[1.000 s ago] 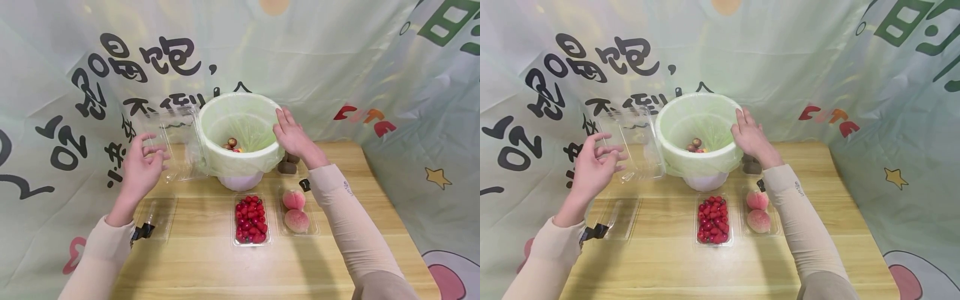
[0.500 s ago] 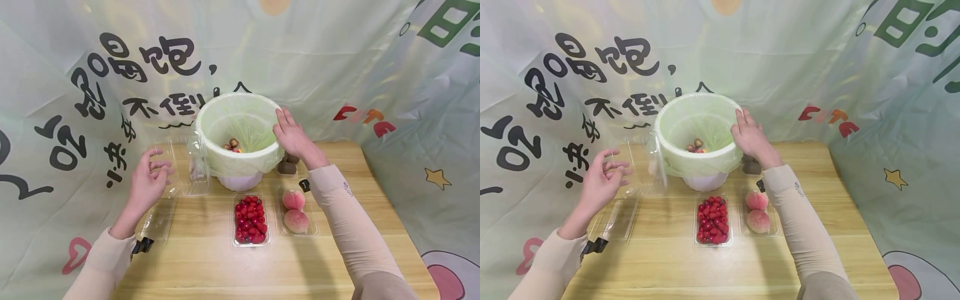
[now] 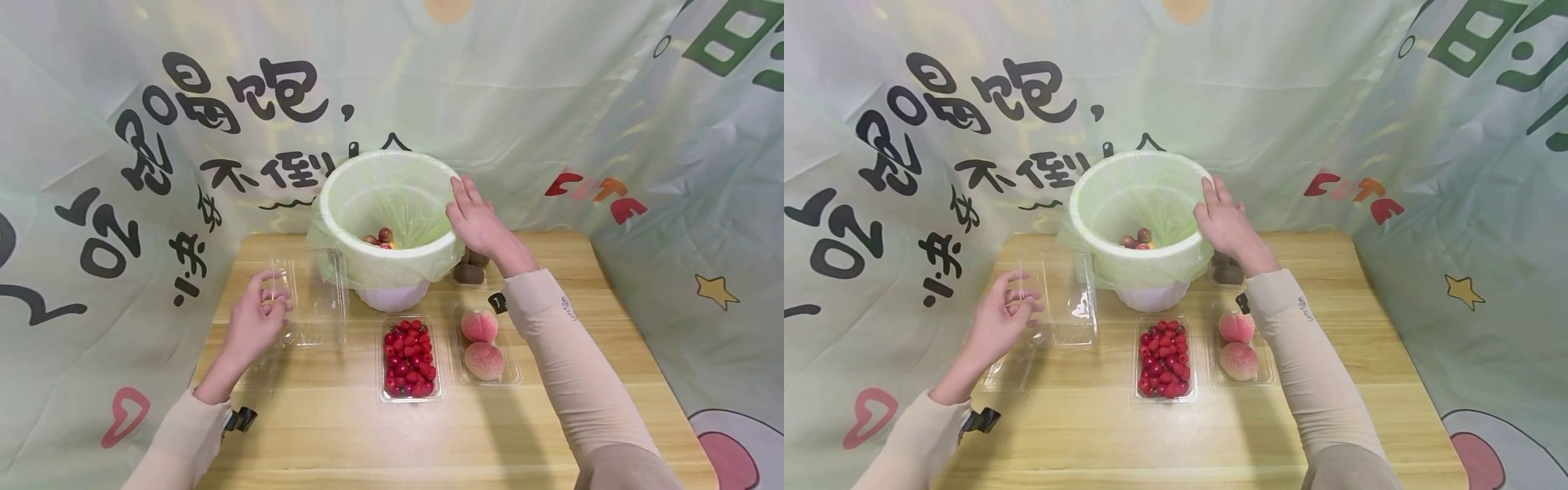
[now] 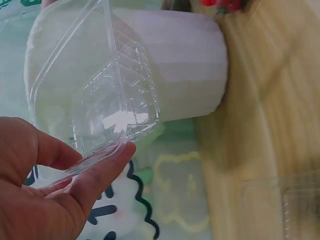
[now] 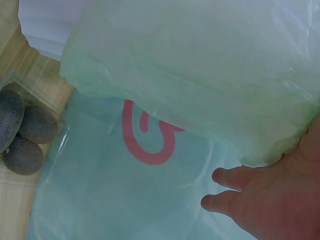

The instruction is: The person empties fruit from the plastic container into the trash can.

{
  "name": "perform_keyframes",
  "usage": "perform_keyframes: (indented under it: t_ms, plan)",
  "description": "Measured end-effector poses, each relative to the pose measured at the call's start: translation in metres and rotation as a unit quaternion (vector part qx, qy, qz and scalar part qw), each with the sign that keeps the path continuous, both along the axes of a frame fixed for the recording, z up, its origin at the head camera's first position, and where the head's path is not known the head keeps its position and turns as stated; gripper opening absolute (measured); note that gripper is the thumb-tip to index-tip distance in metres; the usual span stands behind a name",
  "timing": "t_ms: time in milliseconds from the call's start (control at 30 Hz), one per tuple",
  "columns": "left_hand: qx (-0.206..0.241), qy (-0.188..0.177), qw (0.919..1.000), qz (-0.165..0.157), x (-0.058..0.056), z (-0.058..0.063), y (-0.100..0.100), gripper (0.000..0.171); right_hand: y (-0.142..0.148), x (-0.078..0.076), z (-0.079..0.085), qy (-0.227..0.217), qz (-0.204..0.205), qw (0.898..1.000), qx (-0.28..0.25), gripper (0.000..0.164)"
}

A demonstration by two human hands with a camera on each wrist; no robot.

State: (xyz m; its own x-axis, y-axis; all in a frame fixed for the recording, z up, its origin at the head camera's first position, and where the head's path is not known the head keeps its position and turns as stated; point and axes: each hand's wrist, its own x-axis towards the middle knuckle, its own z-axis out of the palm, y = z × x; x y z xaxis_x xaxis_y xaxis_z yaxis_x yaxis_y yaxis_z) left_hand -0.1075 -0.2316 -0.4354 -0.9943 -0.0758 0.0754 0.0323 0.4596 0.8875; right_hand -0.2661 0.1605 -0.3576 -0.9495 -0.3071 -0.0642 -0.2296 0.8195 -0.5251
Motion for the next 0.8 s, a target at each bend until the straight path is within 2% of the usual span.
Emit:
perform_keyframes:
  t_ms: [333,467,800]
  plan:
    - [-0.002,-0.043,0.999,-0.008,0.003,-0.025,0.002,0.05,-0.001,0.0,0.001,0.001,-0.003,1.0,0.0,0.068]
    - [-0.001,-0.054,0.9985,-0.013,0.005,-0.034,0.005,0.048,-0.001,0.0,0.001,0.001,-0.003,1.0,0.0,0.068]
    - [-0.029,-0.07,0.9968,-0.026,0.01,-0.057,0.009,0.048,0.0,0.001,0.0,0.0,-0.004,1.0,-0.001,0.068]
